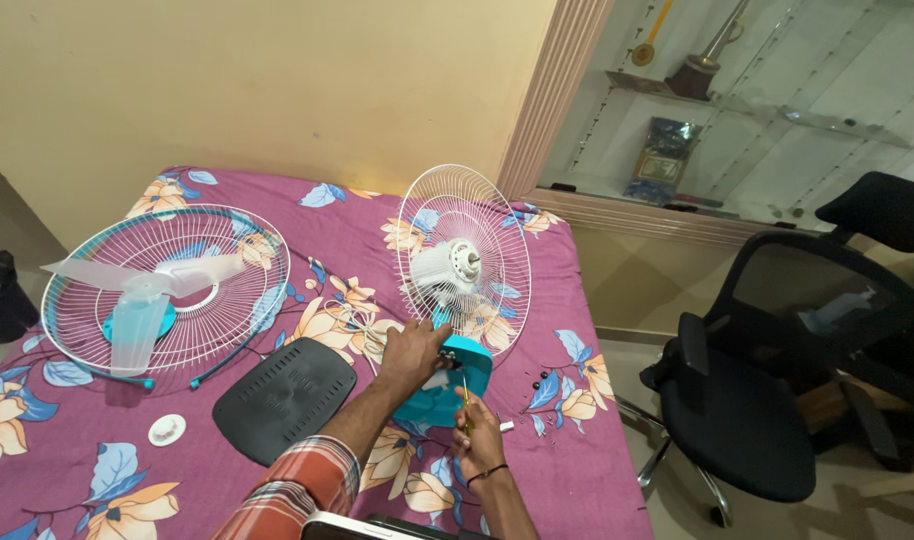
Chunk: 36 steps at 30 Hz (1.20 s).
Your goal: The person uses a screwdriver to tighten screws on the base of a disassembled table fan. The fan blades and front grill are removed and placed on the bed nearby. The person repeatedly adjusts and tightens the screws on the fan's control panel area.
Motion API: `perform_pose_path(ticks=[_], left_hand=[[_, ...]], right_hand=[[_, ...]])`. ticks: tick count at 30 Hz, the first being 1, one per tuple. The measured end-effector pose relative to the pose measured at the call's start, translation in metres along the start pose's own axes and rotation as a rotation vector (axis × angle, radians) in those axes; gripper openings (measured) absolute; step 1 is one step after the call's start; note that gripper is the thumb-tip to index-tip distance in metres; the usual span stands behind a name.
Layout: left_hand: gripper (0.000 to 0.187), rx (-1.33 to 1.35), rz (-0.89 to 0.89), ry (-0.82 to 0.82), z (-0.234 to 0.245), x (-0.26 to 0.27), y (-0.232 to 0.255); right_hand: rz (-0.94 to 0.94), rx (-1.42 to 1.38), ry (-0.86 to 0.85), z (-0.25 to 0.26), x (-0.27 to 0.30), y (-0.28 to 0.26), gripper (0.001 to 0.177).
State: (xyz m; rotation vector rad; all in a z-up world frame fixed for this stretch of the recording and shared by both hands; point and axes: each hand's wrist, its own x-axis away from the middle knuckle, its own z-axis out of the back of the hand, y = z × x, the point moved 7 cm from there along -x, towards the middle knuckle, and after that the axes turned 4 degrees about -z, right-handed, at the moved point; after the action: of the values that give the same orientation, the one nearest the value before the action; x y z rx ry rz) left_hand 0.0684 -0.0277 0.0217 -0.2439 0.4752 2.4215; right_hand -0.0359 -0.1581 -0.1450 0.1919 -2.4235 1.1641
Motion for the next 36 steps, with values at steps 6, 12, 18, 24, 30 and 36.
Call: perform_pose_path(ticks=[6, 12, 18, 24, 30, 36], left_hand=[[0.05, -0.004, 0.003, 0.003, 0.001, -0.002, -0.001], [0.05, 0.007, 0.033, -0.043, -0.001, -0.005, -0.003], [0.057, 0.052, 0.045, -0.051, 0.001, -0.006, -0.005], [0.054, 0.037, 0.038, -0.084, -0.003, -0.006, -0.002], [0.051, 0.029, 0.054, -0.072, -0.011, -0.006, -0.004], [0.053, 0.03, 0.027, 0.051, -0.011, -0.001, -0.001]], right_hand=[[0.006, -0.026, 0.025, -0.002, -0.001, 0.001, 0.034], [-0.068, -0.17, 0.043, -0.008, -0.001, 0.005, 0.031], [-0.02, 0.069, 0.261, 0.007, -0.016, 0.009, 0.029], [0.573, 0.951, 0.697, -0.011, -0.001, -0.035, 0.029], [0.459, 1.649, 0.771, -0.034, 0.04, -0.048, 0.039], [1.154, 1.319, 0.533, -0.009, 0.041, -0.05, 0.034]])
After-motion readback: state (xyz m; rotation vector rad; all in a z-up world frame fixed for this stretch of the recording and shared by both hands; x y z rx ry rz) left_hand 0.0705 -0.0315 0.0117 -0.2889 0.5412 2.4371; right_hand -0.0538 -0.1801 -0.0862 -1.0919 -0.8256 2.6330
